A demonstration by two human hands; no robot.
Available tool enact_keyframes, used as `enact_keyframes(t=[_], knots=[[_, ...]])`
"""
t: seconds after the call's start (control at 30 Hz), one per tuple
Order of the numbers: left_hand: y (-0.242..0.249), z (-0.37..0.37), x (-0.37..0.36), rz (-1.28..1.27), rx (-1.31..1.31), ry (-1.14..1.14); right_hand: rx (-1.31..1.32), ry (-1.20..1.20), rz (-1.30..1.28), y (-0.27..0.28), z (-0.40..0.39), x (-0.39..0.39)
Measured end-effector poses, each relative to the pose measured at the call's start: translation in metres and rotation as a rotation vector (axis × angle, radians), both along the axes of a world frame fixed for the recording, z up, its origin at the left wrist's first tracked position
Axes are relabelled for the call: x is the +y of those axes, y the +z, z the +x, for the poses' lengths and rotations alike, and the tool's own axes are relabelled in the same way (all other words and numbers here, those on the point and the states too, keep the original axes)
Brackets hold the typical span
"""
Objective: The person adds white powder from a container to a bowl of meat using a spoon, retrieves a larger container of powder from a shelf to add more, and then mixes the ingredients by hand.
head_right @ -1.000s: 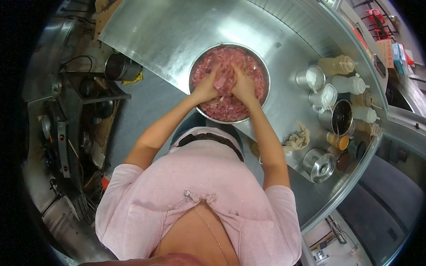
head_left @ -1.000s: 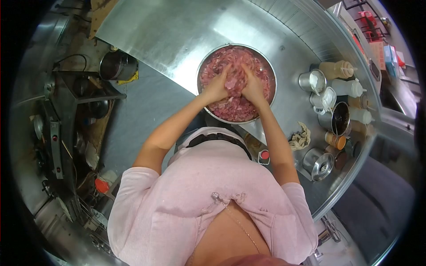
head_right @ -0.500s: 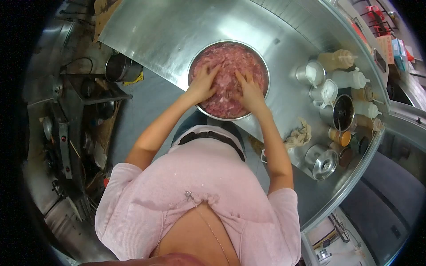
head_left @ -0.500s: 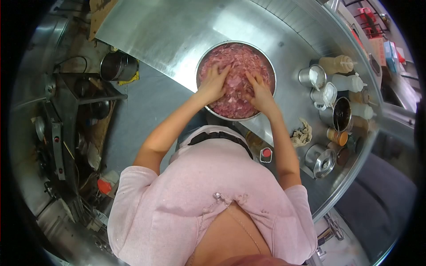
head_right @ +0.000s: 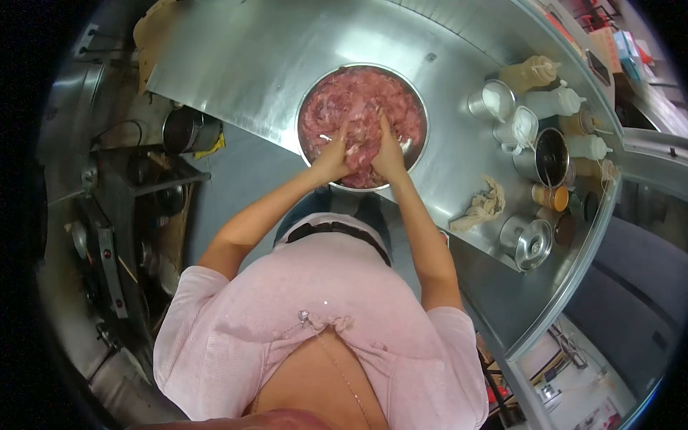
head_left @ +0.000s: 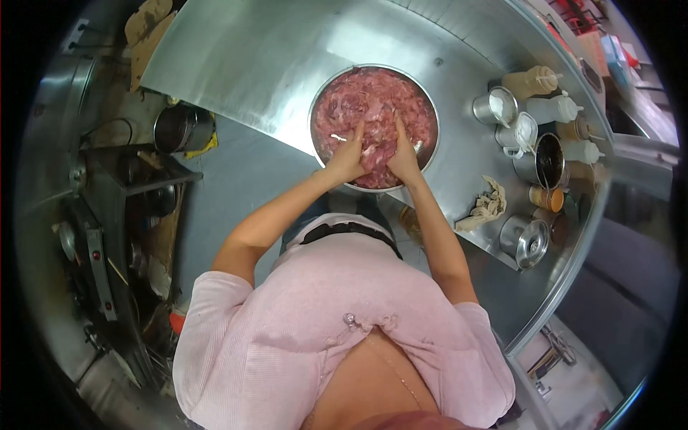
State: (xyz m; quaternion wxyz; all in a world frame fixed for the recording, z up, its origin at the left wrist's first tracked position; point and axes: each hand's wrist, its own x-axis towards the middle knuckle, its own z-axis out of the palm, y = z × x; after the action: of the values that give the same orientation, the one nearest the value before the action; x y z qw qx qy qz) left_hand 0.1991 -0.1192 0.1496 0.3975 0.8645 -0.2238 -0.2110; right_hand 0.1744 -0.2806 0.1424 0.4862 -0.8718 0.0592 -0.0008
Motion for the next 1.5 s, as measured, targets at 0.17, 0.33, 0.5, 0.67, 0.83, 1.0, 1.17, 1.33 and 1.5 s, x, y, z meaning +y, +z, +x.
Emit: enact_keyframes(t=[0.17,0.33,0.5,0.67,0.83,1.0,1.17,1.33,1.5], knots=[[0.045,0.014,-0.007,-0.22,0.219,0.005,-0.039,-0.023,0.271,0.045,0.007,-0.008],[0.069,0.034,-0.001,-0.27,-0.116,-0.032,-0.225,-0.081,0.128,0.1,0.007,0.01],[0.051,0.051,0.017,-0.11,-0.379,-0.176,-0.137,-0.066,-0.077,0.081,-0.005,0.023],[0.071,0.032,0.046,0.155,-0.314,-0.082,0.208,-0.149,-0.332,0.063,-0.044,0.016],[0.029,0.001,0.048,0.365,-0.127,-0.307,0.257,-0.178,-0.439,0.025,-0.066,0.048],[-0.006,0.004,0.015,0.08,0.176,-0.368,0.016,-0.526,0.08,0.0,-0.043,0.073],[0.019,0.01,0.005,-0.178,0.145,-0.053,-0.012,-0.52,0.319,0.018,-0.026,0.051],[0.056,0.046,0.018,-0.149,-0.343,-0.089,-0.086,-0.278,0.202,0.082,0.004,0.024],[0.036,0.045,0.041,0.097,-0.302,-0.03,-0.003,-0.381,-0.128,0.018,-0.001,-0.003]])
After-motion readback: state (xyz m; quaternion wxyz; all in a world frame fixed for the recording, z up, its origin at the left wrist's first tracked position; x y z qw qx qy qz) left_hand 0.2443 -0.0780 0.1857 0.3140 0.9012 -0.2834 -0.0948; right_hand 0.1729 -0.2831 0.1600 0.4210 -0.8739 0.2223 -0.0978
